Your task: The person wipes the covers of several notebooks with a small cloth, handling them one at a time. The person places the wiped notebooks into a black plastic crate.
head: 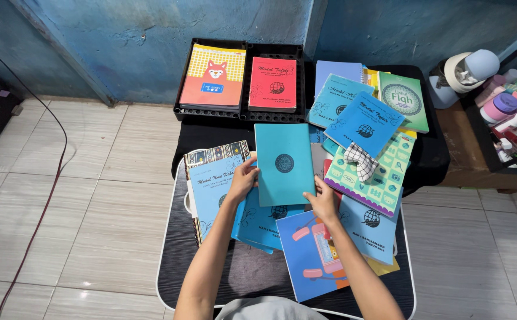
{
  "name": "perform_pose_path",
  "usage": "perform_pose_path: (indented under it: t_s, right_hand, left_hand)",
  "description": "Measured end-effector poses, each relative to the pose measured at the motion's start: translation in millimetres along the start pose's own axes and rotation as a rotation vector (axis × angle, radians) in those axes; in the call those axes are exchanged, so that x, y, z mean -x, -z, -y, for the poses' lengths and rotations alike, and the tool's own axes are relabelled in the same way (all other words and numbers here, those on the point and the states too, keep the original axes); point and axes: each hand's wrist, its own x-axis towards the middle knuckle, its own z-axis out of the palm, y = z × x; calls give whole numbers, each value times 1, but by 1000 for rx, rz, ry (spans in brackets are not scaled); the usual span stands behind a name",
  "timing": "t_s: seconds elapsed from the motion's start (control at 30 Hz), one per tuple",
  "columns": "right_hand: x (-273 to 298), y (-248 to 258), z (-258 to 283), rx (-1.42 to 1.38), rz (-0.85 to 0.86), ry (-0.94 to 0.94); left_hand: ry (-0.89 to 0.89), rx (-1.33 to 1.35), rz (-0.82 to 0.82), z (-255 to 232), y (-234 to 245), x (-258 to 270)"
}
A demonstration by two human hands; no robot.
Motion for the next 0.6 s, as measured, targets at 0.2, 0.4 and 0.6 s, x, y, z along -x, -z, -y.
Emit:
perform_pose_path:
  t_s: [0.2,0.4,0.6]
  right_hand:
    - [6,-1,5,142,-47,-47]
    - [0,22,32,359,-152,73]
    - [-48,84,56,754,-298,353]
  left_hand:
    - [-61,-7,42,15,3,-7]
    - [-14,6,33,14,4,-8]
    - [6,-11,8,15,4,-8]
